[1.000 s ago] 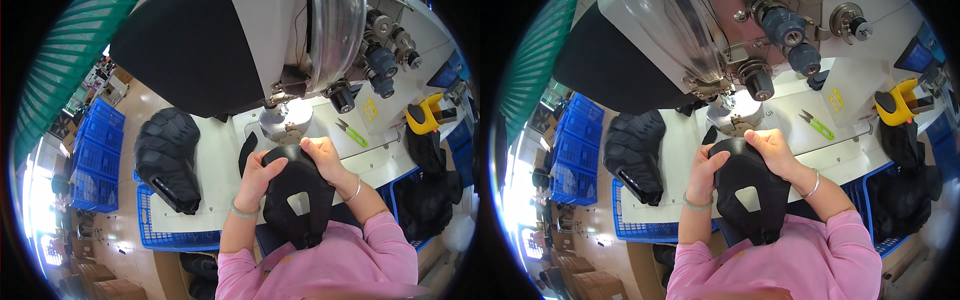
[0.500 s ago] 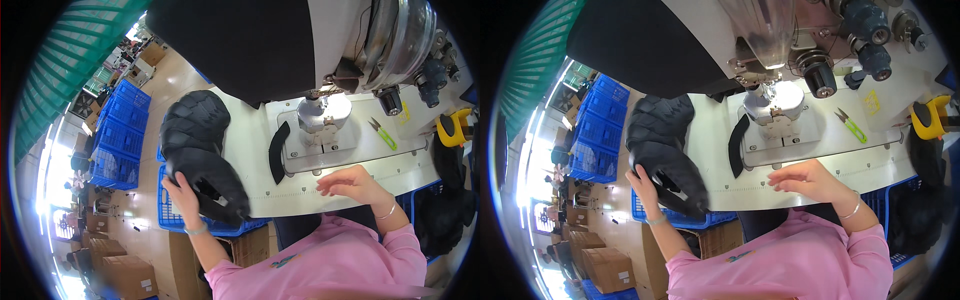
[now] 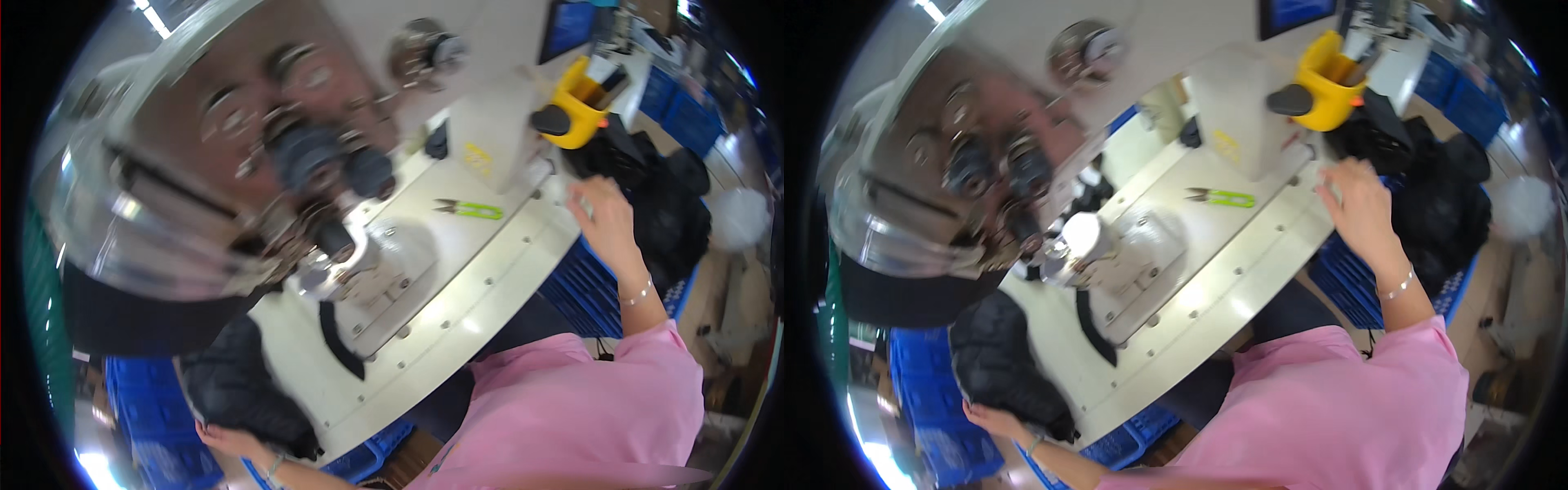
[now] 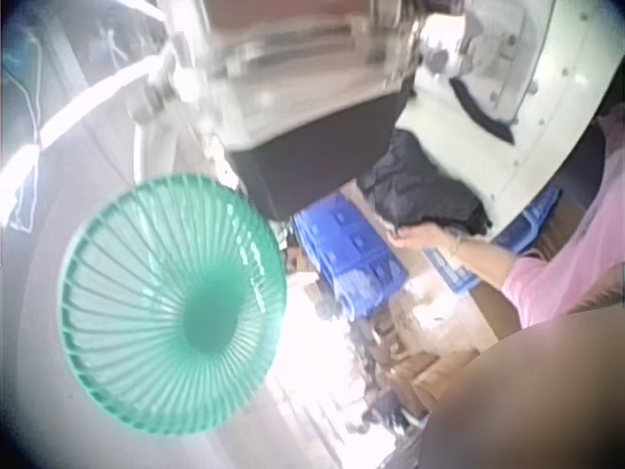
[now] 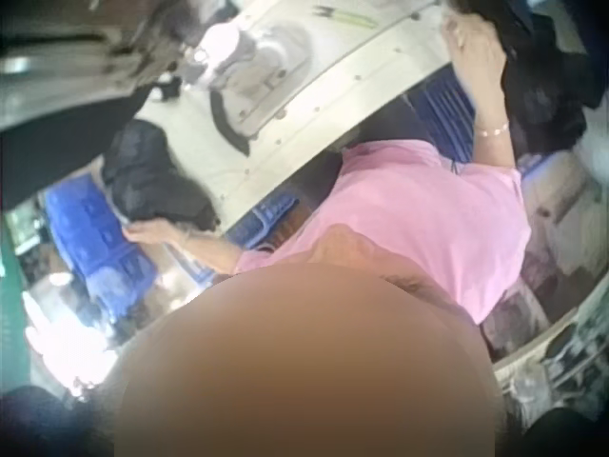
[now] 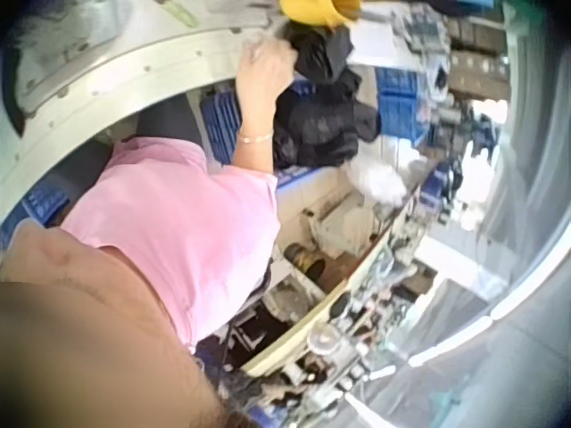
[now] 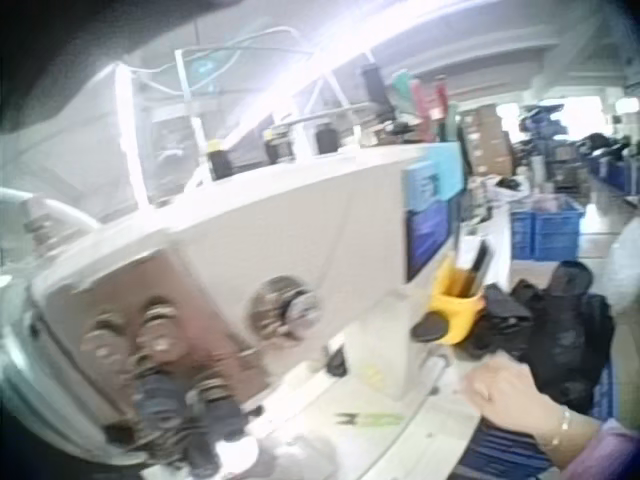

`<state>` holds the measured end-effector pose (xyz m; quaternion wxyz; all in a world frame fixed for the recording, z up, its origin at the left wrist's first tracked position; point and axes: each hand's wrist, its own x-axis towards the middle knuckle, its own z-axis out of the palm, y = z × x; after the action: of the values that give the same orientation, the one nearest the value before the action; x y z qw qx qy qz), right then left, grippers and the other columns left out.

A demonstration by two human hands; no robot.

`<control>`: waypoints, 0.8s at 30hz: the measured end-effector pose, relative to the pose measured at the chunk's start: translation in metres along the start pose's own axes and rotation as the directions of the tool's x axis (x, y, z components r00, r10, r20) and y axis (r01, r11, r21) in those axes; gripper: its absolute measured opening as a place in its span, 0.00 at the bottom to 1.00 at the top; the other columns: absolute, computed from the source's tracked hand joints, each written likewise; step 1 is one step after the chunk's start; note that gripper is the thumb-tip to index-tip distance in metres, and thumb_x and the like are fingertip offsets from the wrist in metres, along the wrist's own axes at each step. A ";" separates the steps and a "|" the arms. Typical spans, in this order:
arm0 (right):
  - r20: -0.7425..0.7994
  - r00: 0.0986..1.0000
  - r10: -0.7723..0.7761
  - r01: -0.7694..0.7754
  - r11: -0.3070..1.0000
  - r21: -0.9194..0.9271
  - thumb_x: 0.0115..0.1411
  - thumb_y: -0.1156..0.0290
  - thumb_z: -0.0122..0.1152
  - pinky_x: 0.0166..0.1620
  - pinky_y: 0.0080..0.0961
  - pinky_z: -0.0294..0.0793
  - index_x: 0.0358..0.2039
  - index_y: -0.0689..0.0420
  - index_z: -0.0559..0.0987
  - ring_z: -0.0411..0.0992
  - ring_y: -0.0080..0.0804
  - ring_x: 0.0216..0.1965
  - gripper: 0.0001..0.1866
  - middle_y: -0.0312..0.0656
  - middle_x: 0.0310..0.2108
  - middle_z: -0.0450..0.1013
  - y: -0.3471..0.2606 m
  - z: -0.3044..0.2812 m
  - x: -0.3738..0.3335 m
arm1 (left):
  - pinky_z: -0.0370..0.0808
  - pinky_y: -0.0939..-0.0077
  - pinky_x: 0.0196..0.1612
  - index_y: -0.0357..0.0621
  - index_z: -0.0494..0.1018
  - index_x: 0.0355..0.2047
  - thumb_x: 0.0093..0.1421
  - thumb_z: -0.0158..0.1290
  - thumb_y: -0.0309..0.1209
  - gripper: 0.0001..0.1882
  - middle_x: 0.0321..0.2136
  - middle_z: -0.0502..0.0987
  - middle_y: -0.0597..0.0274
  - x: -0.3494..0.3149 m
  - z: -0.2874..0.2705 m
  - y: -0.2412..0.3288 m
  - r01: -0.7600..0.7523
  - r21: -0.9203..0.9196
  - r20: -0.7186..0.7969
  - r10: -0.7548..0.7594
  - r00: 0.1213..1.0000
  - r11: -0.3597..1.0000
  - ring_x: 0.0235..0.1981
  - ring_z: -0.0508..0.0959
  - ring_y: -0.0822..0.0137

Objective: Stitch together black synthetic shoe upper components using an industrial sewing machine.

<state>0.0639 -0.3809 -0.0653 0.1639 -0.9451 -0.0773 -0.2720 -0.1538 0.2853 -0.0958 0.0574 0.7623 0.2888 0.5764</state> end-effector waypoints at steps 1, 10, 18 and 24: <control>-0.171 0.985 -0.022 -0.006 0.987 -0.163 0.53 0.71 0.64 0.44 0.39 0.71 0.43 0.53 0.78 0.69 0.46 0.45 0.16 0.43 0.42 0.72 0.016 -0.010 0.006 | 0.68 0.64 0.57 0.30 0.65 0.57 0.72 0.39 0.34 0.21 0.55 0.69 0.41 0.006 -0.012 0.019 -0.011 0.049 0.104 0.006 0.995 0.999 0.53 0.72 0.49; 0.143 0.844 0.518 -0.494 0.853 -0.170 0.57 0.59 0.49 0.60 0.41 0.65 0.61 0.61 0.68 0.68 0.56 0.56 0.32 0.61 0.55 0.68 0.157 -0.019 0.053 | 0.63 0.62 0.61 0.40 0.67 0.59 0.68 0.48 0.39 0.23 0.60 0.69 0.53 -0.001 -0.041 0.122 -0.142 0.156 0.057 0.134 0.989 0.978 0.59 0.69 0.53; 0.161 0.950 0.268 -0.157 0.854 -0.496 0.54 0.77 0.57 0.45 0.46 0.75 0.33 0.67 0.78 0.75 0.55 0.41 0.08 0.58 0.35 0.76 0.152 -0.006 0.079 | 0.64 0.57 0.60 0.28 0.72 0.46 0.64 0.49 0.26 0.14 0.56 0.70 0.43 -0.035 -0.024 0.238 -0.329 -0.277 0.357 0.415 0.837 0.903 0.58 0.68 0.46; 0.037 0.983 0.180 -0.139 0.856 -0.498 0.47 0.66 0.71 0.41 0.42 0.75 0.33 0.58 0.81 0.75 0.50 0.39 0.14 0.50 0.31 0.76 0.116 -0.053 0.074 | 0.66 0.61 0.58 0.37 0.76 0.43 0.58 0.55 0.24 0.12 0.52 0.73 0.49 -0.059 0.027 0.253 -0.158 -0.433 0.599 0.414 0.685 0.887 0.55 0.71 0.50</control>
<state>0.1274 -0.5041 -0.0141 -0.0638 -0.9690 0.0666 -0.2293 -0.0440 0.0526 -0.0482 0.1993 0.9320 0.0166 0.3022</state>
